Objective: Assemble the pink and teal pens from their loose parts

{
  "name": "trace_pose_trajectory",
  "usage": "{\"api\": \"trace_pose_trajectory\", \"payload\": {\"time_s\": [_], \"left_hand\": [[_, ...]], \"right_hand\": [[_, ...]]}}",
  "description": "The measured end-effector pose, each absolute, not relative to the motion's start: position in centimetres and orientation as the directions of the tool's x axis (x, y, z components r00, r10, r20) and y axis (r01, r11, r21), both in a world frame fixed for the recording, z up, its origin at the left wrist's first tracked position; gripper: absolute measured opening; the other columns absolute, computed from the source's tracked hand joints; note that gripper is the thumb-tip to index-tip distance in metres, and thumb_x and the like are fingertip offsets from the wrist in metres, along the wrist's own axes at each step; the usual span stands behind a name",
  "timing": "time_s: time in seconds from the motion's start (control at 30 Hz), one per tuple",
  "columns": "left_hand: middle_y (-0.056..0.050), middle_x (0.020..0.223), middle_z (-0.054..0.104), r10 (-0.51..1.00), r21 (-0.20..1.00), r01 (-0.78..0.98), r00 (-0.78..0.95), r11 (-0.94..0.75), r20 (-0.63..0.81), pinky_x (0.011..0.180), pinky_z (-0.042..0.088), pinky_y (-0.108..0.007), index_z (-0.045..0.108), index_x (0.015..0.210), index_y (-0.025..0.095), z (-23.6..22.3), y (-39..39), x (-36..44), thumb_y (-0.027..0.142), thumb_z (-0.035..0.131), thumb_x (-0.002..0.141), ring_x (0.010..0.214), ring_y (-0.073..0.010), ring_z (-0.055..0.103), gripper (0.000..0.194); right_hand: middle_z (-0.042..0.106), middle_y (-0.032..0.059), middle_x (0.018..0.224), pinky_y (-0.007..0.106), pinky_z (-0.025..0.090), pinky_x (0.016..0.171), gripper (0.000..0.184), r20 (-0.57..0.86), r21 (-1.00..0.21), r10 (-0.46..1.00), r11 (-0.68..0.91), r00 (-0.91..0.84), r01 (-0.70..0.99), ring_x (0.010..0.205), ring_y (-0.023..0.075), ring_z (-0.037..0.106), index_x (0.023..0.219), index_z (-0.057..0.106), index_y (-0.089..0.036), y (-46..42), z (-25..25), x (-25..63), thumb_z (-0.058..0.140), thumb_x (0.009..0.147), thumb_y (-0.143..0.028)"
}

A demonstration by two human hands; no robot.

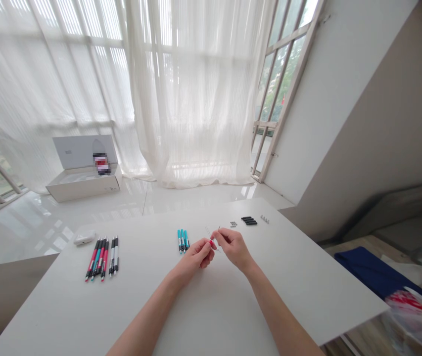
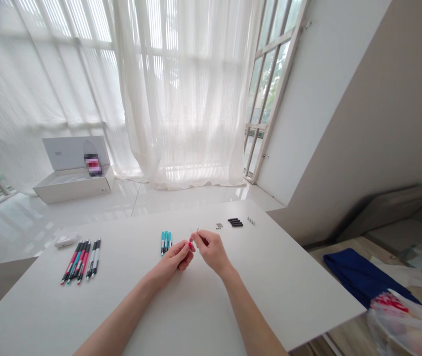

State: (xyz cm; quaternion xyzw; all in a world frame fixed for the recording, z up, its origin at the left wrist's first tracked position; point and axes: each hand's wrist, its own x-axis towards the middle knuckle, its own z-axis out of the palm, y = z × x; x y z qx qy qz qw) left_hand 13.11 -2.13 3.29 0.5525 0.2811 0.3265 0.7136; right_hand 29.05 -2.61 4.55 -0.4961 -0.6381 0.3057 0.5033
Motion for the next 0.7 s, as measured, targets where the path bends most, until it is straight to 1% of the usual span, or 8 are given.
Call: {"api": "trace_pose_trajectory", "payload": {"time_s": [0.17,0.23,0.3,0.4,0.47,0.53,0.63,0.7], "left_hand": [[0.005,0.064,0.043,0.767,0.953,-0.189,0.638,0.236,-0.064,0.045,0.014,-0.021,0.044,0.085,0.019,2.9,-1.7,13.0,0.056,0.053,0.084,0.047,-0.0048,0.022,0.038],[0.006,0.063,0.040,0.764,0.944,-0.202,0.641,0.261,-0.075,0.044,0.011,-0.020,0.044,0.088,0.020,2.7,-1.6,13.0,0.056,0.055,0.084,0.046,-0.0043,0.017,0.038],[0.008,0.061,0.038,0.758,0.936,-0.212,0.647,0.281,-0.081,0.043,0.009,-0.020,0.044,0.091,0.020,2.7,-1.6,13.0,0.055,0.055,0.083,0.045,-0.0040,0.014,0.038],[0.009,0.060,0.036,0.759,0.928,-0.224,0.645,0.297,-0.087,0.042,0.007,-0.020,0.041,0.086,0.021,2.6,-1.7,13.2,0.056,0.054,0.084,0.043,-0.0035,0.012,0.038],[0.009,0.059,0.035,0.769,0.927,-0.231,0.633,0.295,-0.087,0.042,0.008,-0.019,0.038,0.081,0.021,2.6,-1.8,13.3,0.057,0.054,0.083,0.043,-0.0032,0.012,0.039],[0.009,0.058,0.034,0.796,0.933,-0.242,0.601,0.267,-0.072,0.041,0.009,-0.019,0.036,0.078,0.021,2.6,-1.9,13.4,0.058,0.055,0.082,0.043,-0.0031,0.012,0.041],[0.009,0.058,0.033,0.891,0.957,-0.246,0.452,0.155,-0.028,0.041,0.012,-0.018,0.035,0.075,0.021,2.7,-1.9,13.6,0.059,0.053,0.081,0.042,-0.0030,0.016,0.042],[0.009,0.058,0.033,0.945,0.968,-0.235,0.326,0.086,-0.005,0.041,0.014,-0.017,0.036,0.075,0.021,2.8,-2.1,13.8,0.060,0.051,0.082,0.042,-0.0029,0.018,0.042]], "right_hand": [[0.046,-0.0024,0.053,0.025,0.032,0.051,0.044,0.318,-0.899,0.946,0.322,-0.066,0.296,0.052,0.0116,0.038,0.052,0.052,-0.019,-2.3,3.4,28.3,0.054,0.082,-0.051],[0.048,-0.0021,0.053,0.025,0.033,0.051,0.044,0.304,-0.908,0.951,0.308,-0.059,0.282,0.053,0.0121,0.040,0.054,0.056,-0.019,-2.1,3.0,28.0,0.054,0.081,-0.053],[0.055,-0.0003,0.058,0.025,0.037,0.053,0.042,0.289,-0.920,0.955,0.295,-0.063,0.258,0.056,0.0135,0.046,0.061,0.063,-0.019,-2.0,2.7,27.8,0.054,0.082,-0.054],[0.064,0.0028,0.069,0.026,0.042,0.058,0.041,0.298,-0.918,0.953,0.299,-0.045,0.260,0.062,0.0156,0.053,0.075,0.070,-0.018,-1.6,2.6,28.3,0.052,0.083,-0.053],[0.065,0.0033,0.068,0.027,0.042,0.058,0.042,0.331,-0.894,0.942,0.294,0.056,0.338,0.061,0.0157,0.053,0.083,0.072,-0.017,-1.2,2.5,29.5,0.050,0.085,-0.053],[0.065,0.0037,0.069,0.027,0.041,0.058,0.043,0.384,-0.840,0.898,0.241,0.217,0.486,0.059,0.0154,0.051,0.086,0.071,-0.017,-0.7,2.1,31.1,0.047,0.087,-0.052],[0.067,0.0062,0.085,0.029,0.040,0.061,0.036,0.445,-0.685,0.811,0.034,0.380,0.728,0.064,0.0163,0.053,0.089,0.071,-0.019,0.0,1.0,33.5,0.045,0.089,-0.044],[0.066,0.0068,0.096,0.028,0.038,0.060,0.032,0.406,-0.576,0.823,-0.108,0.398,0.811,0.070,0.0167,0.057,0.096,0.070,-0.022,0.4,0.1,34.5,0.042,0.090,-0.036]]}}
